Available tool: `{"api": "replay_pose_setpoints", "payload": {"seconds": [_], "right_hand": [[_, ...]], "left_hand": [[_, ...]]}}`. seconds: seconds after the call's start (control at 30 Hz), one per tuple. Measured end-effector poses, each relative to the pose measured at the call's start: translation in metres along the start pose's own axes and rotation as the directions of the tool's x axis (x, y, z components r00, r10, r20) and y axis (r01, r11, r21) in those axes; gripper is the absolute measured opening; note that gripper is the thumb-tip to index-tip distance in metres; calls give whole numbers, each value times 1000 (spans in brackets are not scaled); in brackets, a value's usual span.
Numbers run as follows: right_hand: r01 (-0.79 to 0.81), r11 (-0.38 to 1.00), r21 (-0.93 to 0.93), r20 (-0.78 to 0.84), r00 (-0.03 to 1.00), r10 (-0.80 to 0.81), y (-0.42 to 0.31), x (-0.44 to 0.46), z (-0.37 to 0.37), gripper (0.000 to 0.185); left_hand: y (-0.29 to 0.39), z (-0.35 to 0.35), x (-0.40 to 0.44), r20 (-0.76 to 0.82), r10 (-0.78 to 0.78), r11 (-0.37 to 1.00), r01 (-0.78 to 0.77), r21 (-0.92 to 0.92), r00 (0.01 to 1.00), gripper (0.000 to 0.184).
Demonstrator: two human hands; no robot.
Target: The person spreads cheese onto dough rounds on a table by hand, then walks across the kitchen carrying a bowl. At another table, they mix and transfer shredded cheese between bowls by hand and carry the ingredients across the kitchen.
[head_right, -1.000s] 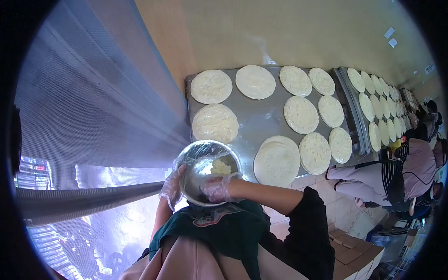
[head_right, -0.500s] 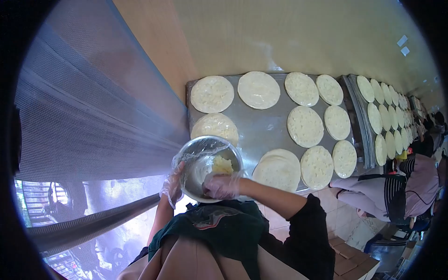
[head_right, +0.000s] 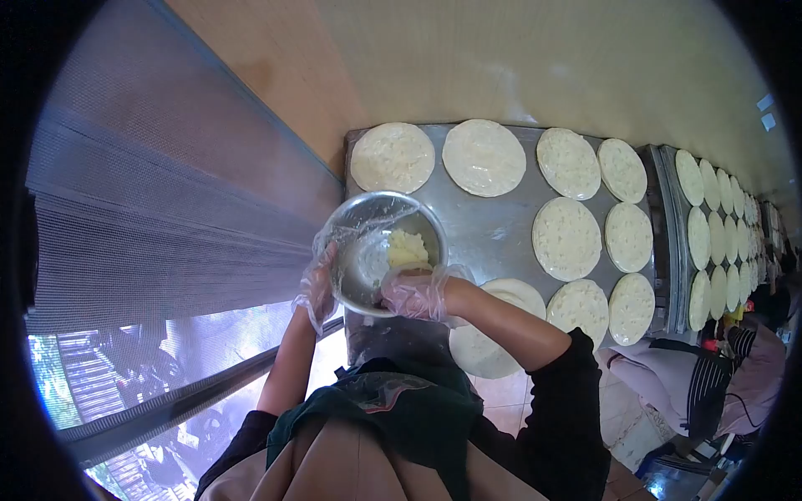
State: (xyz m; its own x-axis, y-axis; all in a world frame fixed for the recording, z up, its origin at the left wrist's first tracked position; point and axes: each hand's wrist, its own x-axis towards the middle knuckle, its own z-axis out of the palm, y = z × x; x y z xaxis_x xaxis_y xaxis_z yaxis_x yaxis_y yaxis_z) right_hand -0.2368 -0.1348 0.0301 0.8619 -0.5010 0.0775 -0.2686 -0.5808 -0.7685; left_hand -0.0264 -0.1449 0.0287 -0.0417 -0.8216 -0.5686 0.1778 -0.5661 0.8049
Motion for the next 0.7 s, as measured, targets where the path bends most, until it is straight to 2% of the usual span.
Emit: {"api": "replay_pose_setpoints", "payload": {"seconds": [0.07, 0.1, 0.17, 0.2, 0.23, 0.27, 0.3, 0.33, 0.37, 0.4, 0.43, 0.5, 0.57, 0.63, 0.7], "right_hand": [[-120, 987, 106, 71, 991, 113, -4, 8, -20, 26], [-122, 986, 110, 71, 991, 115, -4, 11, -29, 26], [-212, 891, 401, 87, 977, 193, -3, 17, -46, 27], [-311, 809, 499, 111, 949, 297, -1, 18, -50, 26], [-313, 814, 489, 107, 948, 300, 3, 15, -53, 26], [-329, 590, 737, 85, 911, 403, 7, 10, -56, 27], [-279, 308, 910, 95, 861, 499, 9, 6, -61, 28], [-278, 318, 906, 88, 860, 502, 11, 3, -69, 28], [-160, 185, 970, 35, 838, 544, 12, 1, -78, 30], [-29, 54, 998, -9, 808, 589, 15, -3, -87, 33], [-30, 64, 998, -14, 806, 592, 27, -8, -95, 33], [184, 106, 977, -211, 794, 570, 67, -23, -114, 39], [269, 183, 946, -322, 690, 648, 97, -40, -138, 41], [216, 292, 932, -363, 569, 738, 137, -53, -157, 41], [121, 375, 919, -370, 593, 715, 230, -79, -163, 39]], "left_hand": [[1, 4, 9, -28, 31, 999, -30, 27, 999, 58], [5, 9, 11, -17, 16, 1000, -16, 12, 1000, 58], [7, 12, 17, -1, 5, 1000, -5, -6, 1000, 58], [7, 12, 23, 25, 19, 1000, -20, 11, 999, 58], [7, 13, 29, 55, 37, 999, -38, 27, 998, 58], [7, 14, 35, 63, 46, 999, -47, 22, 997, 58], [8, 17, 37, 83, 67, 997, -71, 41, 994, 58], [9, 20, 39, 103, 87, 994, -94, 62, 991, 58], [11, 22, 41, 111, 95, 993, -102, 59, 989, 58], [15, 27, 40, 102, 78, 996, -74, -47, 992, 59], [17, 29, 40, 97, 59, 987, -44, -153, 994, 59], [16, 25, 47, 93, 57, 983, -40, -177, 994, 59], [16, 19, 49, 87, 49, 980, -31, -199, 995, 59], [19, 10, 47, 29, 17, 986, -12, -166, 999, 56], [14, -5, 47, 23, -20, 992, 23, -127, 1000, 60]]}}
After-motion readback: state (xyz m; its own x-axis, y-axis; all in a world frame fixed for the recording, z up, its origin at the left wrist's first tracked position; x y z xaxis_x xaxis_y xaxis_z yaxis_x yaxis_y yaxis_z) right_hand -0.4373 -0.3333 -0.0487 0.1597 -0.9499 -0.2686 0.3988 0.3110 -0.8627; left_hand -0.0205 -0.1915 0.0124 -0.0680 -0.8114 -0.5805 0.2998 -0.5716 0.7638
